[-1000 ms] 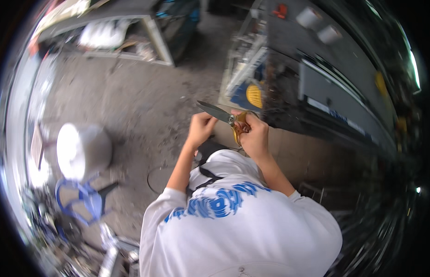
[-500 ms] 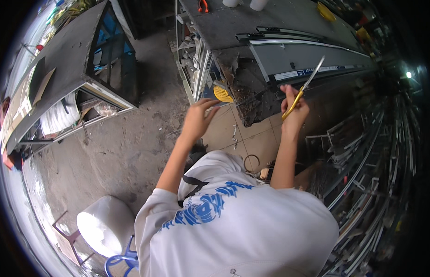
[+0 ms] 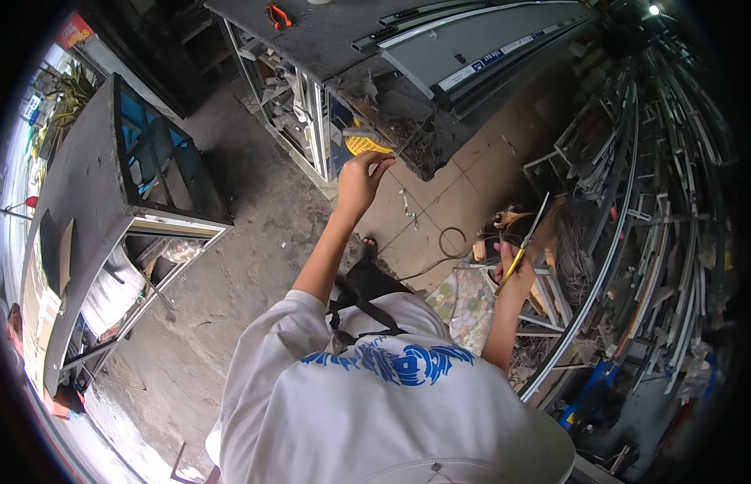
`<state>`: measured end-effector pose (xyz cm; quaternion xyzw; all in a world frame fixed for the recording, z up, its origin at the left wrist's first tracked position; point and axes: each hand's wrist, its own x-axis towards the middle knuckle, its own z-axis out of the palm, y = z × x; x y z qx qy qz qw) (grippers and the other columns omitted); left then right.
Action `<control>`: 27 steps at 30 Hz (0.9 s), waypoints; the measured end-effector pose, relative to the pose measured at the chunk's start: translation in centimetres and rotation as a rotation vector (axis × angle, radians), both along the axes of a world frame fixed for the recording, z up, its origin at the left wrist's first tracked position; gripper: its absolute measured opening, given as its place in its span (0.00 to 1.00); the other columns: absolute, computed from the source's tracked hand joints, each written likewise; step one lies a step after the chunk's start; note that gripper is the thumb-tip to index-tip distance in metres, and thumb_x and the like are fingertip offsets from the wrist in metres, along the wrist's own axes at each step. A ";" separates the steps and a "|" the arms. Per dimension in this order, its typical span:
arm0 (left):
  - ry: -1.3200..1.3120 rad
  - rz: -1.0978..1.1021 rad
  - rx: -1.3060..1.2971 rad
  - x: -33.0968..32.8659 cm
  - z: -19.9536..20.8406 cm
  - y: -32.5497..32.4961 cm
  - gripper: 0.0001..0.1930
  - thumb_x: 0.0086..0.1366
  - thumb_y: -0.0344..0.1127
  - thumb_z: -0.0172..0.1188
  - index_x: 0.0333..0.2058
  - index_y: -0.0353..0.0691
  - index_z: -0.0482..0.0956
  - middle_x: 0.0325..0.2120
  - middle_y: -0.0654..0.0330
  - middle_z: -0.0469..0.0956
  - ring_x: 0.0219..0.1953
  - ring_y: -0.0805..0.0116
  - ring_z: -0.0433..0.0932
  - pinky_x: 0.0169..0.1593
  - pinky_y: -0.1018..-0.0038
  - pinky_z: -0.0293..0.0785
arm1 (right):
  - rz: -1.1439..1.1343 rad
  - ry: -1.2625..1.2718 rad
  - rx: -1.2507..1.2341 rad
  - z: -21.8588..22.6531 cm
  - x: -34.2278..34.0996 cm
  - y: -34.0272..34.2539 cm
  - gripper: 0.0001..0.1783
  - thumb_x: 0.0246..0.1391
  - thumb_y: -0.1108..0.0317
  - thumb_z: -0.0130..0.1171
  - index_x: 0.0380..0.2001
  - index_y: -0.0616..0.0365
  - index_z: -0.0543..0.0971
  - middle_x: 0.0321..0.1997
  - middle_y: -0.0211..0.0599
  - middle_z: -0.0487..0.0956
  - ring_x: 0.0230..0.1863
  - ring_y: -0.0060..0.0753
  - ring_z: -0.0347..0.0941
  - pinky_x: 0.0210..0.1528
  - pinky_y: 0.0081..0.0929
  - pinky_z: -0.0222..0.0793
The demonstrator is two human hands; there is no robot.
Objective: The person assembles a window frame by inserting small metal clips into a rubber gasket and cutting excess gasket with scissors. They repeatedly pick up clips, fit them into the gasket, and trim the gasket to length while working at a cluttered workbench.
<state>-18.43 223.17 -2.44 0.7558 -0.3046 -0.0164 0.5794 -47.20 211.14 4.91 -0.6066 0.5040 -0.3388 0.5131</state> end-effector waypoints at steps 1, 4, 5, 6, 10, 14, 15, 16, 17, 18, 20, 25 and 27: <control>-0.045 0.003 0.003 0.0 -0.2 0.2 0.11 0.59 0.39 0.66 0.32 0.36 0.84 0.31 0.52 0.82 0.34 0.50 0.80 0.38 0.65 0.75 | 0.022 -0.006 -0.039 -0.2 -0.3 0.5 0.15 0.58 0.63 0.64 0.39 0.66 0.81 0.33 0.36 0.83 0.17 0.11 0.62 0.18 0.12 0.55; -0.133 0.053 0.024 0.1 -0.7 1.3 0.11 0.61 0.38 0.65 0.32 0.34 0.83 0.30 0.53 0.82 0.32 0.53 0.80 0.36 0.66 0.74 | 0.058 -0.004 -0.027 -0.1 -0.5 0.9 0.15 0.57 0.61 0.65 0.35 0.65 0.81 0.27 0.29 0.80 0.17 0.11 0.63 0.19 0.12 0.54; -0.164 0.093 -0.005 0.2 -0.7 1.7 0.11 0.63 0.37 0.64 0.32 0.33 0.82 0.27 0.55 0.81 0.30 0.56 0.79 0.35 0.68 0.74 | 0.087 0.062 -0.093 0.0 0.1 0.5 0.15 0.57 0.61 0.65 0.34 0.65 0.81 0.26 0.29 0.80 0.18 0.13 0.64 0.20 0.14 0.56; -0.213 0.134 -0.049 0.4 -0.5 2.0 0.11 0.64 0.37 0.63 0.32 0.32 0.81 0.25 0.56 0.80 0.27 0.59 0.79 0.33 0.69 0.73 | 0.133 0.113 -0.133 0.5 0.9 -0.6 0.15 0.56 0.61 0.66 0.33 0.65 0.81 0.25 0.29 0.79 0.18 0.14 0.64 0.21 0.16 0.57; 0.828 0.020 -0.429 0.7 1.3 1.6 0.17 0.70 0.42 0.56 0.23 0.40 0.71 0.16 0.70 0.65 0.18 0.82 0.61 0.21 0.80 0.54 | 0.343 0.261 -0.488 2.6 9.0 -7.8 0.17 0.54 0.59 0.67 0.31 0.66 0.79 0.22 0.41 0.77 0.25 0.24 0.70 0.30 0.28 0.66; 0.686 0.061 -0.598 0.5 2.7 1.6 0.19 0.67 0.43 0.61 0.18 0.43 0.69 0.11 0.76 0.59 0.12 0.85 0.54 0.17 0.81 0.46 | 0.405 0.026 -0.648 3.3 23.1 -12.9 0.20 0.52 0.58 0.68 0.35 0.67 0.81 0.29 0.46 0.81 0.30 0.37 0.78 0.36 0.30 0.70; 0.637 0.211 -0.549 0.6 2.4 1.8 0.20 0.67 0.41 0.61 0.17 0.44 0.68 0.11 0.76 0.59 0.12 0.86 0.54 0.16 0.81 0.45 | 0.428 -0.007 -0.750 3.5 26.0 -13.7 0.20 0.52 0.58 0.68 0.35 0.67 0.81 0.30 0.47 0.82 0.33 0.42 0.80 0.37 0.32 0.71; 0.700 0.253 -0.505 0.3 1.8 2.6 0.20 0.67 0.41 0.61 0.17 0.45 0.68 0.11 0.76 0.60 0.11 0.86 0.54 0.16 0.81 0.45 | 0.379 0.147 -0.814 3.4 28.5 -14.3 0.18 0.51 0.59 0.68 0.35 0.66 0.81 0.33 0.47 0.82 0.36 0.46 0.80 0.39 0.35 0.72; 0.693 0.294 -0.518 0.3 1.1 3.4 0.20 0.67 0.41 0.61 0.17 0.45 0.68 0.11 0.76 0.60 0.11 0.86 0.53 0.15 0.81 0.45 | 0.341 0.265 -0.923 3.4 30.6 -14.9 0.17 0.50 0.60 0.68 0.35 0.64 0.81 0.36 0.47 0.83 0.40 0.49 0.80 0.41 0.38 0.73; 0.725 0.275 -0.505 0.0 0.2 3.3 0.20 0.67 0.41 0.60 0.17 0.45 0.68 0.11 0.76 0.60 0.11 0.86 0.53 0.15 0.81 0.45 | 0.370 0.363 -0.937 3.4 32.4 -15.6 0.17 0.49 0.61 0.68 0.36 0.63 0.80 0.38 0.46 0.82 0.42 0.50 0.80 0.43 0.39 0.74; 0.880 0.297 -0.422 0.1 -1.5 2.9 0.20 0.68 0.43 0.60 0.18 0.43 0.70 0.10 0.77 0.58 0.11 0.86 0.54 0.15 0.80 0.47 | 0.413 0.540 -1.006 2.7 34.9 -16.3 0.16 0.47 0.64 0.67 0.37 0.61 0.80 0.42 0.45 0.82 0.45 0.50 0.79 0.45 0.42 0.74; -0.250 0.666 0.151 -0.8 -1.8 1.2 0.13 0.63 0.39 0.63 0.32 0.33 0.78 0.33 0.54 0.76 0.34 0.58 0.74 0.43 0.67 0.69 | 0.451 0.508 -1.144 0.8 36.5 -16.9 0.17 0.46 0.66 0.66 0.39 0.59 0.78 0.44 0.43 0.81 0.44 0.48 0.79 0.45 0.42 0.75; -0.278 0.541 0.197 -2.1 -0.7 0.7 0.10 0.61 0.37 0.64 0.35 0.35 0.80 0.37 0.52 0.78 0.38 0.54 0.76 0.46 0.65 0.69 | 0.442 0.510 -1.063 0.6 36.5 -16.9 0.17 0.46 0.68 0.65 0.41 0.59 0.78 0.44 0.43 0.81 0.45 0.49 0.78 0.45 0.41 0.75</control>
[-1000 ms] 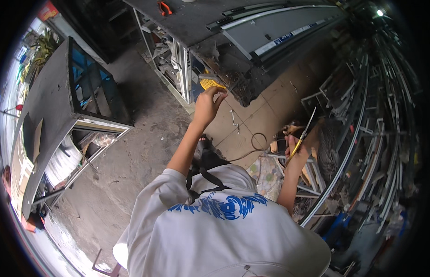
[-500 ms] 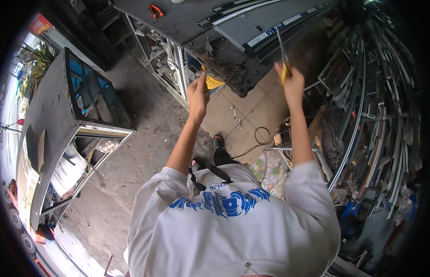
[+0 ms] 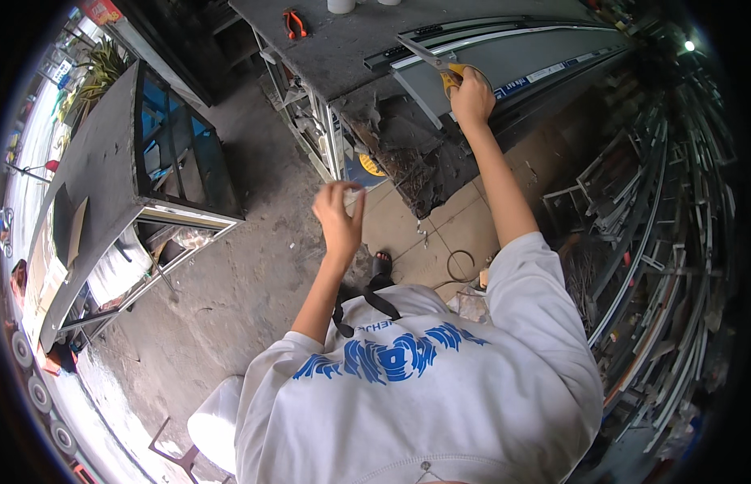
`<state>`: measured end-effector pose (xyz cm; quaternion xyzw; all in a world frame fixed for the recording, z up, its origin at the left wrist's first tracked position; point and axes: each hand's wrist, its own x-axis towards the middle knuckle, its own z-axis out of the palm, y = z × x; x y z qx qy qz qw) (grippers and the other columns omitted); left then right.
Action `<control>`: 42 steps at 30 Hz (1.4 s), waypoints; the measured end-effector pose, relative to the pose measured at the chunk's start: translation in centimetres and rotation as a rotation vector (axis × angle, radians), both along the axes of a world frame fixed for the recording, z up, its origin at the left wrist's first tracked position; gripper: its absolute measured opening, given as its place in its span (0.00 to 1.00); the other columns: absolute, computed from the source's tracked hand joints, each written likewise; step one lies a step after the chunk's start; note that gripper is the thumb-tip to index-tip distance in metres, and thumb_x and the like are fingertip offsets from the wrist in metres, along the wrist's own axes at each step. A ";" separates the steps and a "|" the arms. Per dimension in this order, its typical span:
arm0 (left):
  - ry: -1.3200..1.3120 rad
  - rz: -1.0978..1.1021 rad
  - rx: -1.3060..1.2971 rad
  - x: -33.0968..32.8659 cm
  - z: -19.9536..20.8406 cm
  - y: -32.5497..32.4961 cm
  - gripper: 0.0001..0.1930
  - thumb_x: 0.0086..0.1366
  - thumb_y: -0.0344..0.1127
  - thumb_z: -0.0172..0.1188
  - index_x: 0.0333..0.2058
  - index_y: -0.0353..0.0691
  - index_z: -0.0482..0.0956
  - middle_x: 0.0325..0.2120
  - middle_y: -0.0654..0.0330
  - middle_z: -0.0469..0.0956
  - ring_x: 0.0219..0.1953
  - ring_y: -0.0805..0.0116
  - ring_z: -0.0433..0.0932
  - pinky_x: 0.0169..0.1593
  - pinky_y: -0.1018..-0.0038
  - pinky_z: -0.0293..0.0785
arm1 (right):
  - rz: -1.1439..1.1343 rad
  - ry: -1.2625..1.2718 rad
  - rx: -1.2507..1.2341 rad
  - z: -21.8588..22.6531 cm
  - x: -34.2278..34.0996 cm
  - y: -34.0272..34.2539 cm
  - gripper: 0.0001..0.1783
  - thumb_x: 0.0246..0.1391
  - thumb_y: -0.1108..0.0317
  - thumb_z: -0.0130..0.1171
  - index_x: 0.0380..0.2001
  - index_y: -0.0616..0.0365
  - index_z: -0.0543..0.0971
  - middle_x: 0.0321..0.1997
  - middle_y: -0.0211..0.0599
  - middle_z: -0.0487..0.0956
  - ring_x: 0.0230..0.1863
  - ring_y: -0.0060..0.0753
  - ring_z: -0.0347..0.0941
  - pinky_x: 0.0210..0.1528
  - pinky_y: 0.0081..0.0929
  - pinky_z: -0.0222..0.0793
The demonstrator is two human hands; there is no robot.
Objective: The person assembles a window frame by inserting small metal clips into a rubber gasket and cutting excess gasket with scissors. They repeatedly pick up clips, fit them into the gasket, and trim the gasket to length while working at a cluttered workbench.
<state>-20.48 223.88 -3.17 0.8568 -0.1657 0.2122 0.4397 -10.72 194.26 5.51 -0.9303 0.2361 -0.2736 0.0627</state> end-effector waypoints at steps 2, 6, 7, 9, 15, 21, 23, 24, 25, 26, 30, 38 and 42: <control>0.190 -0.273 -0.117 -0.7 0.8 -0.7 0.10 0.59 0.34 0.65 0.38 0.38 0.82 0.37 0.53 0.79 0.39 0.54 0.77 0.45 0.64 0.70 | 0.003 -0.001 -0.018 0.0 -0.1 -0.1 0.16 0.46 0.67 0.65 0.39 0.59 0.78 0.43 0.42 0.81 0.43 0.48 0.79 0.44 0.41 0.75; 0.285 -0.304 -0.105 -0.8 0.6 -1.7 0.09 0.59 0.34 0.65 0.38 0.40 0.83 0.34 0.56 0.81 0.38 0.55 0.78 0.44 0.66 0.70 | 0.015 -0.046 -0.024 -0.3 0.0 -0.6 0.15 0.47 0.65 0.66 0.37 0.58 0.77 0.41 0.42 0.81 0.42 0.47 0.80 0.42 0.41 0.76; 0.337 -0.294 -0.150 -0.7 0.4 -1.8 0.08 0.59 0.33 0.65 0.36 0.38 0.82 0.33 0.56 0.81 0.38 0.54 0.78 0.44 0.65 0.70 | 0.017 -0.048 -0.026 -0.5 0.1 -0.8 0.15 0.47 0.65 0.66 0.37 0.58 0.78 0.41 0.42 0.80 0.42 0.47 0.79 0.42 0.41 0.76; 0.252 -0.295 -0.103 -0.4 0.2 -1.6 0.07 0.60 0.33 0.64 0.35 0.37 0.82 0.34 0.55 0.81 0.38 0.54 0.78 0.44 0.65 0.69 | 0.021 -0.022 0.022 -0.9 0.4 -1.0 0.14 0.49 0.63 0.65 0.37 0.57 0.77 0.41 0.42 0.80 0.42 0.47 0.79 0.42 0.43 0.75; 0.434 -0.314 -0.190 -0.3 0.8 -1.5 0.10 0.62 0.25 0.61 0.42 0.33 0.78 0.38 0.53 0.81 0.42 0.60 0.80 0.49 0.69 0.73 | -0.070 -0.098 0.130 -1.5 1.2 -1.3 0.15 0.46 0.59 0.68 0.36 0.53 0.79 0.36 0.40 0.82 0.40 0.45 0.80 0.42 0.40 0.75; 0.324 -0.304 -0.166 -0.6 1.6 -2.0 0.05 0.61 0.28 0.65 0.32 0.31 0.82 0.29 0.53 0.83 0.33 0.63 0.82 0.41 0.72 0.75 | 0.075 -0.107 0.127 -0.3 -0.3 -0.7 0.20 0.40 0.70 0.69 0.38 0.63 0.75 0.41 0.46 0.80 0.40 0.46 0.80 0.40 0.39 0.77; 0.337 -0.299 -0.147 -0.5 1.5 -1.9 0.05 0.61 0.28 0.64 0.33 0.32 0.82 0.30 0.53 0.83 0.34 0.63 0.82 0.41 0.71 0.75 | 0.068 -0.092 0.149 -0.1 -0.4 -0.6 0.20 0.40 0.71 0.69 0.38 0.63 0.75 0.40 0.46 0.80 0.39 0.46 0.80 0.40 0.38 0.77; 0.345 -0.289 -0.143 -0.5 1.5 -1.8 0.05 0.61 0.28 0.64 0.33 0.32 0.82 0.31 0.53 0.83 0.34 0.63 0.82 0.42 0.71 0.75 | 0.070 -0.095 0.151 -0.1 -0.3 -0.6 0.20 0.39 0.71 0.69 0.38 0.63 0.76 0.40 0.46 0.80 0.39 0.46 0.80 0.40 0.37 0.77; 0.343 -0.302 -0.155 -0.5 1.4 -1.8 0.05 0.61 0.28 0.64 0.33 0.32 0.82 0.31 0.53 0.83 0.34 0.62 0.82 0.42 0.71 0.75 | 0.067 -0.100 0.148 -0.1 -0.3 -0.6 0.19 0.39 0.71 0.69 0.37 0.63 0.76 0.40 0.46 0.80 0.39 0.46 0.80 0.40 0.37 0.77; 0.341 -0.307 -0.172 -0.5 1.4 -1.8 0.05 0.61 0.28 0.64 0.33 0.32 0.82 0.31 0.53 0.83 0.35 0.62 0.82 0.42 0.70 0.75 | 0.068 -0.110 0.140 -0.2 -0.2 -0.6 0.19 0.39 0.71 0.69 0.37 0.63 0.76 0.40 0.46 0.80 0.39 0.46 0.80 0.39 0.37 0.77; 0.324 -0.315 -0.145 -0.5 1.3 -1.9 0.05 0.63 0.27 0.62 0.34 0.31 0.80 0.32 0.52 0.82 0.36 0.61 0.82 0.43 0.69 0.74 | 0.072 -0.120 0.134 -0.4 -0.1 -0.7 0.19 0.38 0.70 0.70 0.36 0.63 0.76 0.40 0.46 0.80 0.39 0.46 0.80 0.40 0.38 0.77; 0.286 -0.208 -0.308 -0.5 2.3 -0.8 0.08 0.67 0.29 0.57 0.30 0.31 0.74 0.24 0.55 0.77 0.26 0.68 0.74 0.34 0.73 0.70 | 0.068 -0.132 0.144 -0.2 -0.2 -0.7 0.20 0.38 0.70 0.70 0.37 0.63 0.76 0.40 0.46 0.80 0.41 0.47 0.79 0.41 0.39 0.76; 0.440 -0.232 -0.272 -0.7 3.9 -0.4 0.16 0.69 0.34 0.57 0.23 0.32 0.69 0.16 0.60 0.66 0.21 0.77 0.60 0.25 0.74 0.59 | 0.052 -0.099 0.148 -0.1 -0.2 -0.7 0.19 0.39 0.70 0.69 0.37 0.62 0.76 0.40 0.46 0.80 0.41 0.47 0.79 0.42 0.40 0.76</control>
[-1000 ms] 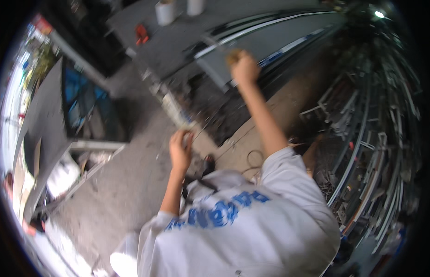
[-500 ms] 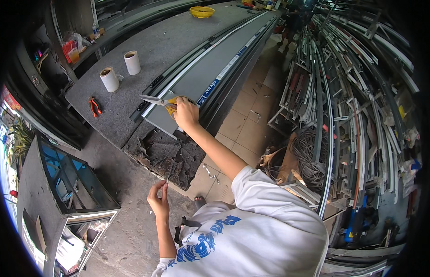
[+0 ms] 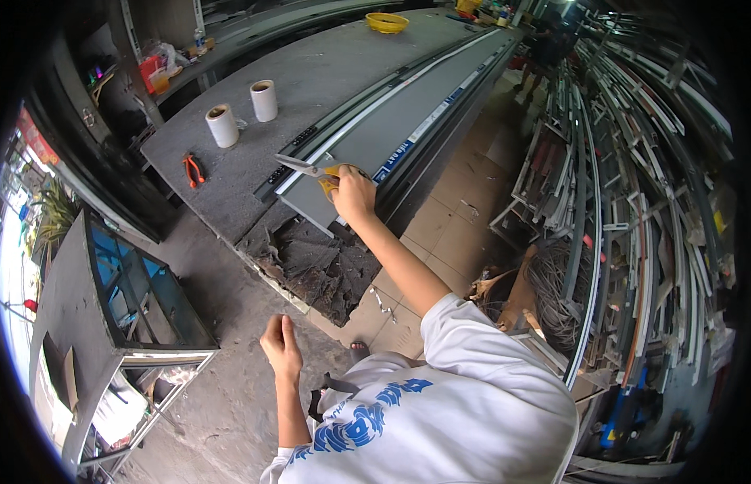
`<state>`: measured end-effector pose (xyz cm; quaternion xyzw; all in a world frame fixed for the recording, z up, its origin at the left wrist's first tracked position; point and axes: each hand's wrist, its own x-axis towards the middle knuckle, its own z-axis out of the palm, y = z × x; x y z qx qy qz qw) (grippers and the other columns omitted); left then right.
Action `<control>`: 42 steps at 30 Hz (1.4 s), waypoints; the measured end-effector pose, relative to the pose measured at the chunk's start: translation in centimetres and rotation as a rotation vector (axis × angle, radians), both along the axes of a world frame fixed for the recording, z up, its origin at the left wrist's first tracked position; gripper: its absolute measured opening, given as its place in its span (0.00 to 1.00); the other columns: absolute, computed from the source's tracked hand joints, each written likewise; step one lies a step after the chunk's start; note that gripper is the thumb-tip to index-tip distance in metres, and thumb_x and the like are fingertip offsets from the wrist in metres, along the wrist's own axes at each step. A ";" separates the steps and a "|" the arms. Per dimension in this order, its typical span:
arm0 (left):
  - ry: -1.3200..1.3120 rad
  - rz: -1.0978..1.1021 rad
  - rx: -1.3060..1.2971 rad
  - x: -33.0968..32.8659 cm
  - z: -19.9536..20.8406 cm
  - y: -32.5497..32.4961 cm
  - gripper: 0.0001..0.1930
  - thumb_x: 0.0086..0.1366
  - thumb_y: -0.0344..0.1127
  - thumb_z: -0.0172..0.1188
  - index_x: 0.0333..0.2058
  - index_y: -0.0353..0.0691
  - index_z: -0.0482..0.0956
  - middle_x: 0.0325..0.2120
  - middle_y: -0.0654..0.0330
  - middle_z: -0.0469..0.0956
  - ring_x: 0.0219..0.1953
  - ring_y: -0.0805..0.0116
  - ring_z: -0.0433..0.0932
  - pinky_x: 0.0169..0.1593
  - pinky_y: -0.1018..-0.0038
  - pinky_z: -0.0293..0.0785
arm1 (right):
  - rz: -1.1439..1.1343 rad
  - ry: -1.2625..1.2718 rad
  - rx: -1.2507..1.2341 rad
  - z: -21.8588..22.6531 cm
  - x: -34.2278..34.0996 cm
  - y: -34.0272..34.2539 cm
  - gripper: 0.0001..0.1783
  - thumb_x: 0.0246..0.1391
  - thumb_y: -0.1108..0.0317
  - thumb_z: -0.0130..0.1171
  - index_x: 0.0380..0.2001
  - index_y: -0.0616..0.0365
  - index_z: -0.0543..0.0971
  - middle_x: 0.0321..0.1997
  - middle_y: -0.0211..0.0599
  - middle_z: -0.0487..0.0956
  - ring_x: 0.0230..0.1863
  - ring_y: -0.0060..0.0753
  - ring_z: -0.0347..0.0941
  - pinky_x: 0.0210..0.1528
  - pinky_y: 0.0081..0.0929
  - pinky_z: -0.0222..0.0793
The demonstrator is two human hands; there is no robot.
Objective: The person assembles a window frame by inserting small metal clips into a rubber gasket and cutting excess gasket with scissors. They repeatedly pick up clips, fit them into the gasket, and trim the gasket to length while working at a cluttered workbench.
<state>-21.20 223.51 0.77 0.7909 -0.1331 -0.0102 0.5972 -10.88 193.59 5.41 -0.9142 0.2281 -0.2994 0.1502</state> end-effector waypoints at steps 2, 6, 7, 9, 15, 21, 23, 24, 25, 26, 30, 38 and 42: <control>0.020 0.029 -0.025 -0.1 0.5 -0.2 0.23 0.69 0.37 0.58 0.16 0.34 0.63 0.12 0.67 0.58 0.18 0.80 0.53 0.21 0.74 0.47 | -0.003 -0.001 -0.001 0.0 0.1 -0.1 0.18 0.40 0.70 0.68 0.37 0.62 0.77 0.39 0.45 0.80 0.40 0.47 0.79 0.42 0.40 0.76; -0.020 0.231 -0.081 -0.3 0.3 1.1 0.27 0.69 0.36 0.57 0.11 0.38 0.59 0.11 0.74 0.53 0.17 0.84 0.48 0.20 0.74 0.40 | -0.026 0.002 -0.002 -0.2 0.3 -0.2 0.16 0.41 0.70 0.67 0.35 0.61 0.77 0.39 0.45 0.81 0.40 0.48 0.79 0.42 0.40 0.75; -0.057 0.263 -0.113 -0.4 0.0 2.0 0.27 0.69 0.36 0.57 0.11 0.38 0.59 0.11 0.74 0.53 0.17 0.84 0.48 0.20 0.74 0.40 | -0.020 -0.024 -0.014 -0.2 0.3 -0.3 0.14 0.42 0.70 0.66 0.34 0.60 0.77 0.39 0.45 0.81 0.40 0.49 0.79 0.42 0.41 0.75; -0.146 0.319 -0.122 -0.9 -1.0 3.3 0.27 0.69 0.36 0.58 0.11 0.38 0.59 0.11 0.74 0.54 0.18 0.84 0.49 0.20 0.74 0.41 | -0.003 -0.051 0.025 -0.2 0.3 -0.3 0.11 0.43 0.71 0.65 0.33 0.59 0.78 0.39 0.44 0.81 0.41 0.50 0.79 0.43 0.41 0.75; 0.354 -0.126 -0.019 -0.9 -4.1 0.8 0.12 0.61 0.35 0.65 0.28 0.35 0.72 0.12 0.71 0.57 0.17 0.83 0.53 0.21 0.76 0.49 | -0.027 0.020 0.002 0.0 0.2 -0.3 0.16 0.42 0.70 0.67 0.37 0.60 0.77 0.40 0.42 0.81 0.44 0.49 0.78 0.45 0.41 0.75; 0.309 -0.294 0.013 -0.3 -3.8 -1.8 0.15 0.58 0.36 0.69 0.37 0.36 0.73 0.11 0.71 0.57 0.16 0.81 0.54 0.22 0.77 0.52 | -0.047 0.080 -0.038 0.0 0.3 -0.2 0.16 0.44 0.65 0.67 0.37 0.59 0.77 0.42 0.44 0.80 0.44 0.48 0.79 0.44 0.43 0.75; 0.266 -0.320 0.021 0.1 -3.9 -1.9 0.15 0.57 0.36 0.70 0.30 0.37 0.71 0.11 0.70 0.57 0.16 0.80 0.54 0.22 0.77 0.53 | -0.048 0.085 -0.034 0.0 0.3 -0.2 0.16 0.45 0.65 0.67 0.38 0.58 0.77 0.42 0.43 0.81 0.44 0.48 0.79 0.45 0.44 0.75; 0.245 -0.316 0.028 0.3 -4.0 -2.0 0.16 0.57 0.37 0.70 0.26 0.37 0.69 0.11 0.70 0.56 0.16 0.80 0.54 0.22 0.77 0.53 | -0.040 0.072 -0.049 0.0 0.3 -0.2 0.17 0.45 0.65 0.67 0.39 0.58 0.78 0.43 0.43 0.81 0.44 0.48 0.79 0.45 0.44 0.75; 0.247 -0.261 0.110 0.2 -4.1 -1.9 0.22 0.56 0.39 0.72 0.22 0.36 0.64 0.17 0.65 0.62 0.20 0.76 0.59 0.25 0.76 0.59 | -0.045 0.069 -0.056 0.0 0.4 -0.2 0.17 0.45 0.66 0.66 0.39 0.58 0.78 0.43 0.43 0.81 0.45 0.48 0.79 0.45 0.43 0.75; 0.159 -0.225 0.091 0.1 -4.2 -1.8 0.22 0.55 0.39 0.72 0.23 0.36 0.64 0.22 0.62 0.64 0.24 0.73 0.61 0.29 0.75 0.61 | -0.042 0.058 -0.059 0.0 0.4 -0.2 0.16 0.45 0.66 0.66 0.38 0.58 0.78 0.43 0.43 0.81 0.45 0.48 0.79 0.45 0.43 0.75; -0.198 0.029 0.249 -0.3 -3.3 -1.1 0.21 0.55 0.39 0.71 0.27 0.34 0.65 0.42 0.49 0.62 0.44 0.58 0.63 0.46 0.69 0.66 | -0.036 0.058 -0.058 0.2 0.4 -0.2 0.15 0.45 0.67 0.66 0.38 0.59 0.78 0.43 0.44 0.81 0.46 0.48 0.79 0.45 0.42 0.75; -0.243 0.291 -0.126 -0.6 -0.6 1.5 0.21 0.59 0.28 0.64 0.13 0.32 0.63 0.20 0.60 0.60 0.24 0.67 0.59 0.30 0.69 0.56 | -0.050 0.091 -0.059 0.3 0.3 0.0 0.16 0.46 0.68 0.66 0.39 0.61 0.78 0.44 0.44 0.81 0.47 0.48 0.78 0.47 0.42 0.75; -0.151 0.304 -0.103 -1.8 -3.5 3.5 0.18 0.62 0.28 0.61 0.15 0.29 0.66 0.21 0.59 0.60 0.25 0.68 0.61 0.30 0.71 0.58 | -0.060 0.098 -0.064 0.1 0.5 -0.2 0.16 0.46 0.67 0.67 0.39 0.61 0.78 0.45 0.43 0.81 0.47 0.48 0.78 0.47 0.43 0.75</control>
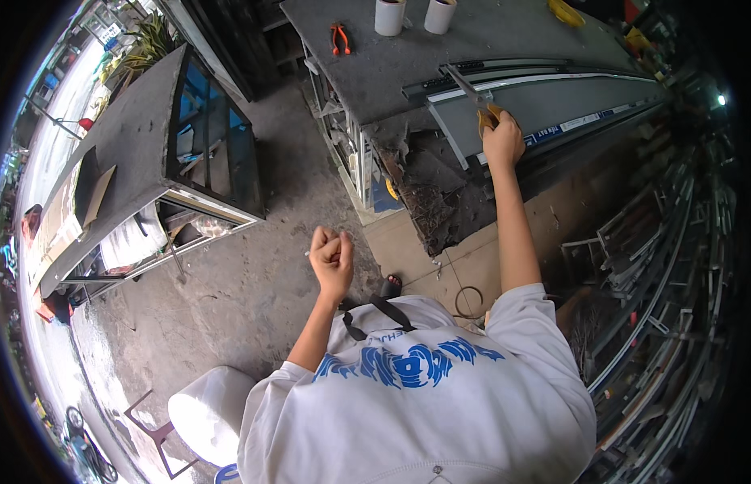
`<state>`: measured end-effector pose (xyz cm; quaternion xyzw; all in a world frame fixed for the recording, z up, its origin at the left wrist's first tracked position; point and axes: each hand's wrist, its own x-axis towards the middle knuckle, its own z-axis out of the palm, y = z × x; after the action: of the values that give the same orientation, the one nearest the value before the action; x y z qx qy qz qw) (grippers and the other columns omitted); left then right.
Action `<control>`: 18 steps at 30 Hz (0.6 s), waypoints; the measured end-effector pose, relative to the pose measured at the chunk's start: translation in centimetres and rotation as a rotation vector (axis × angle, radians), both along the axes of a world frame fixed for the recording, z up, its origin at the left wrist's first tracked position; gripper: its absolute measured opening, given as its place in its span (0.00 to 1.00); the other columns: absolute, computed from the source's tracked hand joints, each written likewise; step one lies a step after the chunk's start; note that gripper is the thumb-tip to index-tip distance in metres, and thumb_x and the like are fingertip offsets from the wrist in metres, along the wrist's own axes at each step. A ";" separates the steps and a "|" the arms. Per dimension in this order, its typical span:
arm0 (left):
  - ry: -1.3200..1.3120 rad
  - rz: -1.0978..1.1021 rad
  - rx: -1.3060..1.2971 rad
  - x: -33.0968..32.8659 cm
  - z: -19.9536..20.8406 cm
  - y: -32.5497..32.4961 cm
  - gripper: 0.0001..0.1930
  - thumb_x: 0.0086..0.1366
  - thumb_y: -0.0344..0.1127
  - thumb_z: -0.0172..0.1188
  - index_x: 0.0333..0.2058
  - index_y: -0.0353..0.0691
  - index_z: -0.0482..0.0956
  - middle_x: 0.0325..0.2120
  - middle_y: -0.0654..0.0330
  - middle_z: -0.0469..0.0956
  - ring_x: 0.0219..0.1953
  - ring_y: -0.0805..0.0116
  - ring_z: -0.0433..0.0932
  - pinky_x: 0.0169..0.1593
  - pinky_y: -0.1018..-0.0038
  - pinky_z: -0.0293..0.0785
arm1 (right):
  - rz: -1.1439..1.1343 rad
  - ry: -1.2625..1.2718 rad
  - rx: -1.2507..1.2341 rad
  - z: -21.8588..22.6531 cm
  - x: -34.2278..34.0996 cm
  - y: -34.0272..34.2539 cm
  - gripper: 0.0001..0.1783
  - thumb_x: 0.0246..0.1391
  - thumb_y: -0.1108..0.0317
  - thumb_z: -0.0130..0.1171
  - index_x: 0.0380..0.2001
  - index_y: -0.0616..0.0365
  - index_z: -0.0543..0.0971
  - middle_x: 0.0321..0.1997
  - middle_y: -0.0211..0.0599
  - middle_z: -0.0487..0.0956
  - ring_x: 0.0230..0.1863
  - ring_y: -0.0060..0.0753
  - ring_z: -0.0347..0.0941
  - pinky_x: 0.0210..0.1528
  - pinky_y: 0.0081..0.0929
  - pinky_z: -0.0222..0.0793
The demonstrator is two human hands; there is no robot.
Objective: The person assembles a window frame by inserting small metal clips into a rubber gasket and cutting excess gasket with scissors. They repeatedly pick up clips, fit them into the gasket, and trim the gasket to length while working at a cluttered workbench.
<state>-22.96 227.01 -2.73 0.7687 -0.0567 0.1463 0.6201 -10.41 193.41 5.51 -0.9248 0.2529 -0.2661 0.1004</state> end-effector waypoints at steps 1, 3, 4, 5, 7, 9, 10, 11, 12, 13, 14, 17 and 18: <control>0.031 -0.062 0.015 0.1 -1.1 0.1 0.18 0.63 0.28 0.60 0.16 0.28 0.67 0.21 0.59 0.61 0.26 0.67 0.61 0.31 0.72 0.59 | 0.010 -0.003 0.006 0.0 0.0 -0.1 0.16 0.46 0.67 0.67 0.39 0.60 0.78 0.45 0.43 0.81 0.47 0.48 0.78 0.47 0.43 0.75; 0.310 -0.274 0.072 0.9 -3.0 0.0 0.17 0.67 0.37 0.57 0.23 0.30 0.76 0.29 0.55 0.68 0.34 0.62 0.68 0.40 0.70 0.65 | 0.016 0.000 0.007 0.0 0.0 -0.1 0.16 0.46 0.67 0.67 0.39 0.60 0.78 0.45 0.43 0.81 0.48 0.48 0.78 0.48 0.43 0.75; 0.271 -0.292 0.206 1.4 -3.8 -0.2 0.15 0.68 0.39 0.56 0.27 0.33 0.77 0.33 0.54 0.68 0.38 0.59 0.68 0.43 0.67 0.65 | 0.017 0.003 0.019 0.0 0.0 -0.1 0.17 0.46 0.67 0.67 0.39 0.60 0.78 0.45 0.43 0.81 0.48 0.48 0.78 0.48 0.43 0.75; 0.250 -0.305 0.361 1.9 -4.4 -0.6 0.14 0.68 0.42 0.55 0.32 0.35 0.79 0.37 0.52 0.69 0.41 0.57 0.68 0.47 0.65 0.65 | 0.015 0.010 0.027 0.1 0.0 -0.1 0.17 0.46 0.67 0.67 0.40 0.60 0.78 0.45 0.42 0.81 0.48 0.48 0.78 0.48 0.43 0.75; 0.401 -0.172 0.722 2.3 -4.8 -1.4 0.17 0.71 0.48 0.49 0.46 0.45 0.79 0.49 0.48 0.67 0.52 0.45 0.65 0.57 0.56 0.62 | 0.006 0.025 0.040 0.1 -0.1 0.0 0.17 0.46 0.67 0.67 0.40 0.60 0.78 0.46 0.42 0.81 0.48 0.48 0.78 0.48 0.42 0.75; 0.229 -0.028 0.698 2.9 -4.5 -2.5 0.18 0.71 0.49 0.47 0.49 0.47 0.78 0.52 0.48 0.66 0.54 0.44 0.65 0.58 0.55 0.61 | -0.006 0.033 0.037 0.2 0.0 0.1 0.17 0.46 0.67 0.67 0.40 0.60 0.78 0.46 0.42 0.81 0.48 0.48 0.78 0.48 0.42 0.75; 0.066 0.068 0.671 3.2 -4.1 -3.2 0.18 0.72 0.49 0.46 0.51 0.48 0.77 0.53 0.49 0.66 0.55 0.43 0.64 0.58 0.55 0.61 | -0.005 0.040 0.042 0.3 0.0 0.1 0.17 0.46 0.67 0.67 0.40 0.60 0.78 0.46 0.42 0.81 0.48 0.47 0.78 0.48 0.42 0.75; -0.071 0.016 0.653 3.4 -3.7 -3.8 0.20 0.72 0.48 0.46 0.51 0.44 0.77 0.51 0.48 0.69 0.54 0.47 0.67 0.58 0.58 0.63 | -0.005 0.036 0.038 0.3 0.0 0.1 0.17 0.46 0.67 0.67 0.40 0.60 0.78 0.46 0.42 0.81 0.48 0.47 0.78 0.48 0.42 0.75; 0.087 -0.203 0.462 3.5 -3.3 -4.3 0.20 0.73 0.48 0.46 0.52 0.42 0.76 0.48 0.48 0.72 0.52 0.48 0.69 0.58 0.60 0.63 | -0.007 0.038 0.031 0.3 0.0 0.0 0.17 0.46 0.67 0.67 0.40 0.60 0.78 0.46 0.42 0.81 0.48 0.47 0.78 0.48 0.42 0.75; 0.167 -0.380 0.245 3.5 -2.8 -4.6 0.20 0.73 0.47 0.46 0.53 0.41 0.76 0.45 0.48 0.74 0.50 0.50 0.70 0.58 0.61 0.63 | -0.002 0.027 0.035 0.3 0.0 0.0 0.17 0.46 0.67 0.67 0.40 0.60 0.78 0.46 0.42 0.81 0.48 0.47 0.78 0.49 0.42 0.75; 0.276 -0.561 0.039 3.5 -2.3 -4.7 0.20 0.73 0.46 0.46 0.54 0.39 0.75 0.42 0.48 0.76 0.48 0.51 0.72 0.58 0.63 0.63 | 0.000 0.018 0.038 0.2 0.0 -0.1 0.17 0.46 0.67 0.67 0.40 0.60 0.78 0.45 0.41 0.81 0.48 0.47 0.78 0.49 0.42 0.74; 0.423 -0.550 0.051 1.2 -0.5 -1.9 0.19 0.73 0.44 0.47 0.35 0.32 0.76 0.23 0.51 0.76 0.29 0.56 0.74 0.40 0.67 0.69 | 0.023 0.005 0.062 -0.1 0.0 -0.4 0.18 0.47 0.66 0.65 0.42 0.60 0.78 0.46 0.44 0.81 0.48 0.49 0.78 0.49 0.43 0.74; 0.493 -0.500 0.217 0.4 0.0 -0.5 0.19 0.73 0.43 0.48 0.31 0.31 0.75 0.21 0.51 0.75 0.26 0.56 0.73 0.36 0.67 0.70 | 0.034 -0.013 0.061 -0.2 0.0 -0.5 0.18 0.47 0.66 0.65 0.43 0.60 0.78 0.46 0.45 0.81 0.48 0.50 0.77 0.49 0.44 0.74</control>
<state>-22.52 226.46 -2.71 0.8045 -0.1070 -0.2062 0.5466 -10.40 192.95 5.28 -0.9237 0.2446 -0.2623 0.1348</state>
